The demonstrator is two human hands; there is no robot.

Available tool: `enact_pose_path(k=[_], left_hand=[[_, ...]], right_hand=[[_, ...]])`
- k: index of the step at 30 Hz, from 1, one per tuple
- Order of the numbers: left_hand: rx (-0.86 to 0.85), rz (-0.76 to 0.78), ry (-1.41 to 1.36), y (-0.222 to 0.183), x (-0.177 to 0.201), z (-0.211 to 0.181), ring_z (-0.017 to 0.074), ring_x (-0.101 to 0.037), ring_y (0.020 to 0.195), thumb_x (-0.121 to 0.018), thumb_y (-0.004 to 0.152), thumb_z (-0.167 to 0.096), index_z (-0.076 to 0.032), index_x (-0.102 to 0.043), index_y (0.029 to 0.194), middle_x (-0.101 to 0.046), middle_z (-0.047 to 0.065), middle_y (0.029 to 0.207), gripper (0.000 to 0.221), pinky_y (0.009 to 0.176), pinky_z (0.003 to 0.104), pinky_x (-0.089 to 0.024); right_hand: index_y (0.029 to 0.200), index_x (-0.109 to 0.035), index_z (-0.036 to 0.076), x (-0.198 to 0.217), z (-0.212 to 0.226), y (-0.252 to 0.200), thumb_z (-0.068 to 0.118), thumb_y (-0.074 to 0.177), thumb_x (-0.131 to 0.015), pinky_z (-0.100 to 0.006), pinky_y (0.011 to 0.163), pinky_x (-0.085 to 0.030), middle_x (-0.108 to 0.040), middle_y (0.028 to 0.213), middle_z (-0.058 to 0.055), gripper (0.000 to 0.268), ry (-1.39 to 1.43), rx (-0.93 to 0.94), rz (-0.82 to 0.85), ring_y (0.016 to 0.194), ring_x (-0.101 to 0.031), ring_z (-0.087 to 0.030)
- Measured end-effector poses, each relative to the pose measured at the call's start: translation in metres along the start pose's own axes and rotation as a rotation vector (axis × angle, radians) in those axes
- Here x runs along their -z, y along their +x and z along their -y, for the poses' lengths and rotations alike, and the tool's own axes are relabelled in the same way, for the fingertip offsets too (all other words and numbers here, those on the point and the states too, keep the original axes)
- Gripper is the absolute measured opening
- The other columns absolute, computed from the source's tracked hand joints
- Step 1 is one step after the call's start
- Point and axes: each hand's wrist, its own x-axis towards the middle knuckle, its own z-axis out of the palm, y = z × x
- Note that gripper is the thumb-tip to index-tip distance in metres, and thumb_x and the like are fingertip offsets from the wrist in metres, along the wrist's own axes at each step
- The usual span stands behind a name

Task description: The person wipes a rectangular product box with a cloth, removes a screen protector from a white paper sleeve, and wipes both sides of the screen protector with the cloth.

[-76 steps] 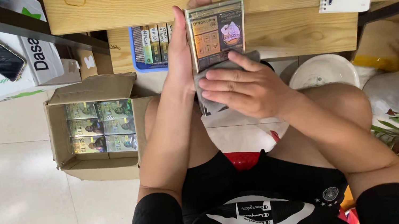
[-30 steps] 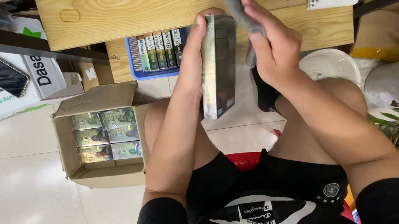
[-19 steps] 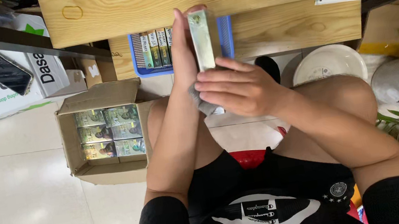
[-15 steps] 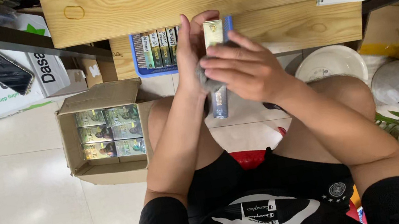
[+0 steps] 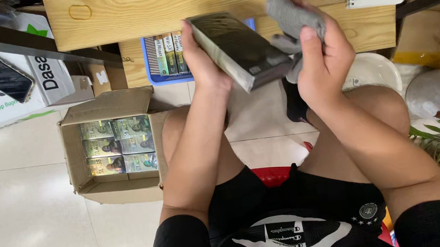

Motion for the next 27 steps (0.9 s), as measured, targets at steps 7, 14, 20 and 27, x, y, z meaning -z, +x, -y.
enact_pose_path(k=[7, 14, 20, 27], left_hand=[[-0.340, 0.034, -0.198, 0.040, 0.026, 0.000, 0.0374, -0.064, 0.111, -0.044, 0.102, -0.060, -0.009, -0.065, 0.127, -0.069, 0.018, 0.120, 0.061, 0.098, 0.051, -0.052], [-0.294, -0.265, -0.199, 0.014, -0.003, -0.005, 0.0275, -0.061, 0.105, -0.057, 0.097, -0.061, -0.013, -0.064, 0.129, -0.062, 0.010, 0.119, 0.058, 0.099, 0.047, -0.050], [-0.397, -0.057, -0.241, 0.025, 0.016, -0.006, 0.0381, -0.064, 0.114, -0.036, 0.106, -0.061, -0.010, -0.065, 0.128, -0.068, 0.018, 0.123, 0.063, 0.100, 0.051, -0.051], [-0.446, -0.179, -0.215, 0.019, 0.006, -0.001, 0.0349, -0.059, 0.126, -0.035, 0.104, -0.060, -0.007, -0.060, 0.138, -0.063, 0.017, 0.138, 0.068, 0.110, 0.045, -0.047]], right_hand=[[0.142, -0.052, -0.003, -0.003, -0.004, -0.021, -0.001, 0.107, -0.046, -0.059, 0.124, -0.045, -0.056, 0.144, -0.028, 0.036, -0.135, 0.406, 0.233, 0.138, -0.057, -0.044], [0.114, -0.079, -0.006, -0.034, -0.022, -0.018, 0.004, 0.099, -0.064, -0.056, 0.112, -0.045, -0.066, 0.133, -0.025, 0.023, -0.259, 0.667, 0.077, 0.127, -0.062, -0.041], [0.145, -0.052, -0.004, -0.020, -0.029, -0.021, -0.005, 0.110, -0.050, -0.053, 0.128, -0.041, -0.047, 0.153, -0.024, 0.035, -0.300, 0.349, 0.175, 0.145, -0.050, -0.041], [0.141, -0.053, -0.007, -0.025, -0.011, -0.036, 0.012, 0.113, -0.044, -0.060, 0.125, -0.043, -0.050, 0.148, -0.028, 0.035, -0.195, 0.465, 0.218, 0.142, -0.049, -0.048]])
